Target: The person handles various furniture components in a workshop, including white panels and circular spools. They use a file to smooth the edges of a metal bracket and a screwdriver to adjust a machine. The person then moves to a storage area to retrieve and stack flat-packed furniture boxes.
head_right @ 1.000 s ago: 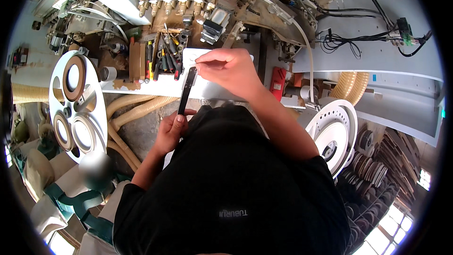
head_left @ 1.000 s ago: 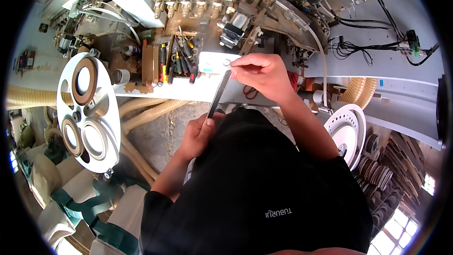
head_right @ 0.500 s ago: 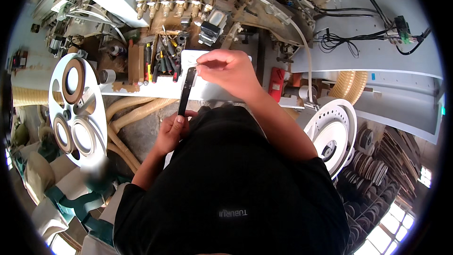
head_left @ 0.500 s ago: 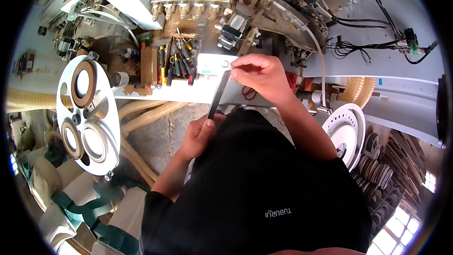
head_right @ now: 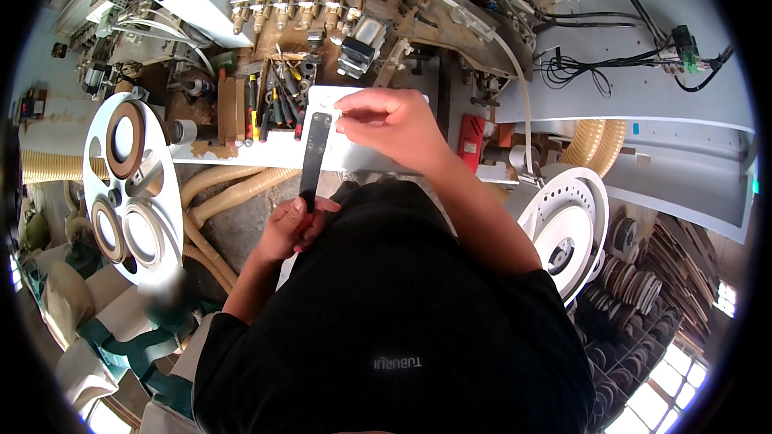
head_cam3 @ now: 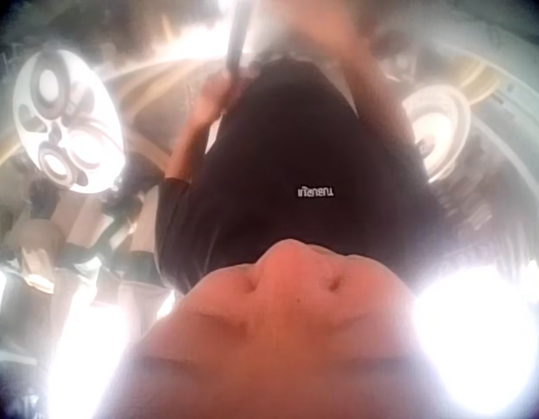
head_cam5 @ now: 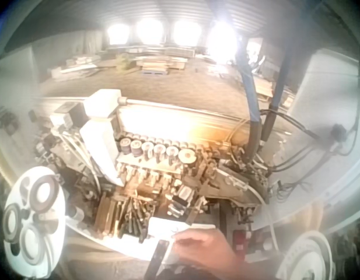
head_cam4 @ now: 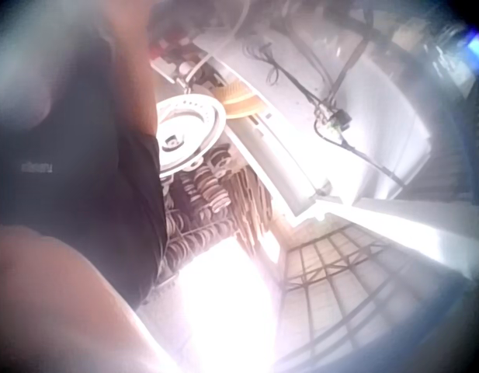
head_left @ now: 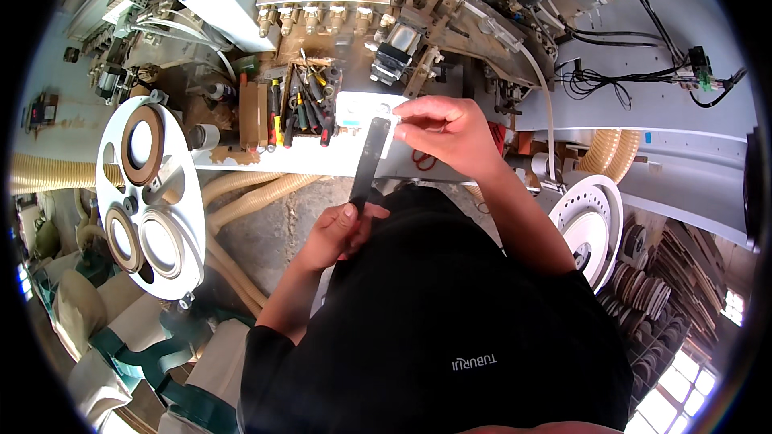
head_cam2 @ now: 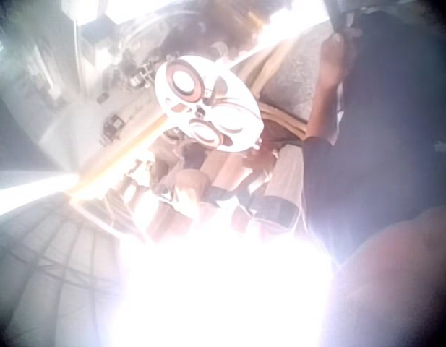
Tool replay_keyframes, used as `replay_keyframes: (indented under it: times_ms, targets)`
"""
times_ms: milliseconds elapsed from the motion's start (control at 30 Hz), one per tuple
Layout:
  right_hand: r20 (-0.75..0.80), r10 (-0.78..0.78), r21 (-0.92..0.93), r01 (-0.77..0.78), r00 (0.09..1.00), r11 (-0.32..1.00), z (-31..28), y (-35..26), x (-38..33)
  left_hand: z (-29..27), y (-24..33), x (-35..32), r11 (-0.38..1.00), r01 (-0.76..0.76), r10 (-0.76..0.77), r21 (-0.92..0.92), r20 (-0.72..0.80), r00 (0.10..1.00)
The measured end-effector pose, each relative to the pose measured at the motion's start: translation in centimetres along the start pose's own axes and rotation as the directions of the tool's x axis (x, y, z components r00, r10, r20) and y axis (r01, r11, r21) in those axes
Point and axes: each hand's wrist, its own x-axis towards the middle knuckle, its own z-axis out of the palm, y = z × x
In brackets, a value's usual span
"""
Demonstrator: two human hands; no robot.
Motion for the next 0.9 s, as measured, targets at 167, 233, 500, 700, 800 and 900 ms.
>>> replay_keyframes:
  times_ms: [167, 233, 500, 700, 800, 900]
  targets:
    - [0.023, -0.039, -0.142, 0.042, 0.999, 0.989, 0.2, -0.8, 0.5, 0.3, -1.3, 0.7, 0.988, -0.098, 0.124, 0.118, -0.233, 0.964]
    - [0.014, -0.076, -0.138, 0.077, 0.997, 0.987, 0.2, 0.2, 0.6, 0.4, -1.0, 0.4, 0.989, -0.066, 0.093, 0.129, -0.215, 0.972]
    - [-0.059, 0.082, -0.113, -0.088, 0.995, 0.990, -2.2, 1.7, 0.8, -1.2, -1.6, -0.3, 0.968, -0.114, 0.116, -0.222, -0.008, 0.993]
    - [0.286, -0.191, -0.453, 0.308, 0.939, 0.837, 0.2, -0.4, -0.8, -2.4, -2.6, -0.3, 0.917, -0.112, 0.132, -0.382, 0.027, 0.991]
    - [0.088, -0.261, -0.410, 0.274, 0.961, 0.870, 0.4, -1.1, -0.1, -2.3, -2.4, -0.4, 0.938, -0.071, 0.090, -0.340, 0.042, 0.995]
    - [0.126, -0.369, -0.494, 0.381, 0.921, 0.781, 0.2, -1.1, 0.3, -1.9, -1.8, -0.4, 0.960, -0.024, 0.041, -0.277, 0.057, 0.998]
